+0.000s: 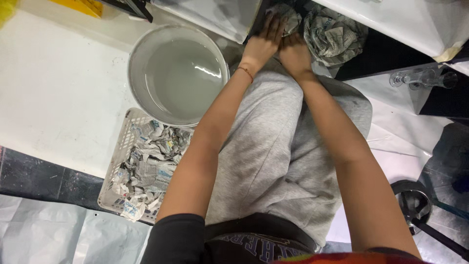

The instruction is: The person sits on the floor and wraps small ceramic dishes and saucers with newspaper. They pick up each item, fold a newspaper sheet around it, and place the wrapped bundle on a nearby shelf. The process is repeated for multiple items.

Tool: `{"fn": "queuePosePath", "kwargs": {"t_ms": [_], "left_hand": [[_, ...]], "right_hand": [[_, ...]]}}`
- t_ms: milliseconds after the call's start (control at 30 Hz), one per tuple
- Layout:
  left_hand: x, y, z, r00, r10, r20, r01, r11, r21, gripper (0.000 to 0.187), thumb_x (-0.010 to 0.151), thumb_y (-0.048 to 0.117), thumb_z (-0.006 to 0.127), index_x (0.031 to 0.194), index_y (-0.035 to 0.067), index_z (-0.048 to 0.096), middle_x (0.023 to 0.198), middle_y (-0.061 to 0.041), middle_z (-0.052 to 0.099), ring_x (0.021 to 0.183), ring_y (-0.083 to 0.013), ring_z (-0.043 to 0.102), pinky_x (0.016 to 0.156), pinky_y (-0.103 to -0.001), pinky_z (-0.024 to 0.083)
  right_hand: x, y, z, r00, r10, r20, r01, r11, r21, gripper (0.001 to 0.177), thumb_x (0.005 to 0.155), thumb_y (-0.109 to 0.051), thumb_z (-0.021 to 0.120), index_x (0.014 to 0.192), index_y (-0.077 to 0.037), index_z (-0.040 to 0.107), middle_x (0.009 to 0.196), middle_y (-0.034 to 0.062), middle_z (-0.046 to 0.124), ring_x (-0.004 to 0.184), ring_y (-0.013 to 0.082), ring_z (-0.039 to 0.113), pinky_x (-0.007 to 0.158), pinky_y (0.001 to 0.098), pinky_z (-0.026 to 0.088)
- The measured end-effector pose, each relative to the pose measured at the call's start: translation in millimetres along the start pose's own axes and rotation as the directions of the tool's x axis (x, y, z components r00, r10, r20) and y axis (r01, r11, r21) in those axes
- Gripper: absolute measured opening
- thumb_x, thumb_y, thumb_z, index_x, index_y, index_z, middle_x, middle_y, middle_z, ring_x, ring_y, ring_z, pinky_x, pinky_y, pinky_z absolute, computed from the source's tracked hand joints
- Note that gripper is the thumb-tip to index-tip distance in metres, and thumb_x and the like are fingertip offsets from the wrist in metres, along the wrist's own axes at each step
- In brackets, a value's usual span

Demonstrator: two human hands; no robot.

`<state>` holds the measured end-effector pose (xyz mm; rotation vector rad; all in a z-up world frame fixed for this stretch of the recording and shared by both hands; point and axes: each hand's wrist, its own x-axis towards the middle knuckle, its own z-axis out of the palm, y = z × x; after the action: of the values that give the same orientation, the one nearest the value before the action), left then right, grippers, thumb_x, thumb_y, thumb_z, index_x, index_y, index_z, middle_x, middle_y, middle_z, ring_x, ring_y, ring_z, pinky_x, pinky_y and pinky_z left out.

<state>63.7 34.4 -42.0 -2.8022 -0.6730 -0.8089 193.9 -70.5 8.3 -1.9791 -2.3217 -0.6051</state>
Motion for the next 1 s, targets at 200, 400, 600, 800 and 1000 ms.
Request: {"fn": "queuePosePath", "kwargs": {"t_ms": [200,400,600,800,1000], "left_hand": [[-1.8,7.0,20.8,0.989,-0.062,0.137,0.055,0.997,0.052,0.062,0.101,0.004,0.058,0.161,0.006,0.042,0.162,-0.013,0.042,0.154,-0.0374,0.027,0.088,-0.036,0.060],[1.7,5.6,-13.8,0.944,-0.037,0.329,0.084,0.988,-0.127,0.063,0.094,0.012,0.057,0.155,0.001,0.044,0.162,-0.015,0.037,0.154,-0.0376,0.025,0.128,-0.047,0.023],[1.8,4.9,-6.3,0.992,-0.080,0.093,0.096,0.978,-0.186,0.059,0.099,0.008,0.057,0.156,-0.002,0.046,0.168,-0.015,0.033,0.158,-0.0272,0.024,0.132,-0.039,0.018],[4.2,10.4,24.9,0.966,-0.069,0.251,0.092,0.993,-0.078,0.063,0.090,0.003,0.055,0.153,0.002,0.048,0.164,-0.013,0.036,0.156,-0.0270,0.028,0.125,-0.037,0.025],[2.5,8.3,30.6,0.984,-0.090,0.152,0.101,0.992,-0.069,0.055,0.099,0.008,0.054,0.154,0.003,0.050,0.164,-0.013,0.040,0.154,-0.0270,0.034,0.128,-0.037,0.027]], "right_hand": [[1.2,-6.6,-44.0,0.988,-0.013,-0.154,0.024,0.997,0.067,0.015,0.086,-0.009,0.069,0.098,-0.002,0.073,0.104,0.0113,0.072,0.102,0.0255,0.069,0.077,0.0371,0.054],[24.5,-19.5,-93.6,0.972,0.228,-0.060,-0.201,0.935,0.291,0.043,0.077,-0.019,0.069,0.108,0.011,0.068,0.110,0.0292,0.068,0.106,0.0431,0.064,0.091,0.0471,0.051],[16.9,-13.5,-52.1,0.994,0.077,-0.076,-0.085,0.989,-0.117,0.045,0.097,-0.009,0.061,0.136,0.014,0.059,0.145,0.0234,0.063,0.142,0.0304,0.056,0.131,0.0403,0.027],[14.3,-8.2,-24.9,0.994,0.108,-0.005,-0.108,0.990,-0.091,0.042,0.094,-0.003,0.063,0.132,0.014,0.062,0.136,0.0265,0.065,0.136,0.0316,0.059,0.129,0.0373,0.036],[16.8,-8.2,-24.7,0.991,0.093,-0.093,-0.102,0.989,-0.102,0.049,0.089,-0.004,0.067,0.134,0.015,0.063,0.135,0.0301,0.065,0.133,0.0324,0.062,0.125,0.0374,0.037]]}}
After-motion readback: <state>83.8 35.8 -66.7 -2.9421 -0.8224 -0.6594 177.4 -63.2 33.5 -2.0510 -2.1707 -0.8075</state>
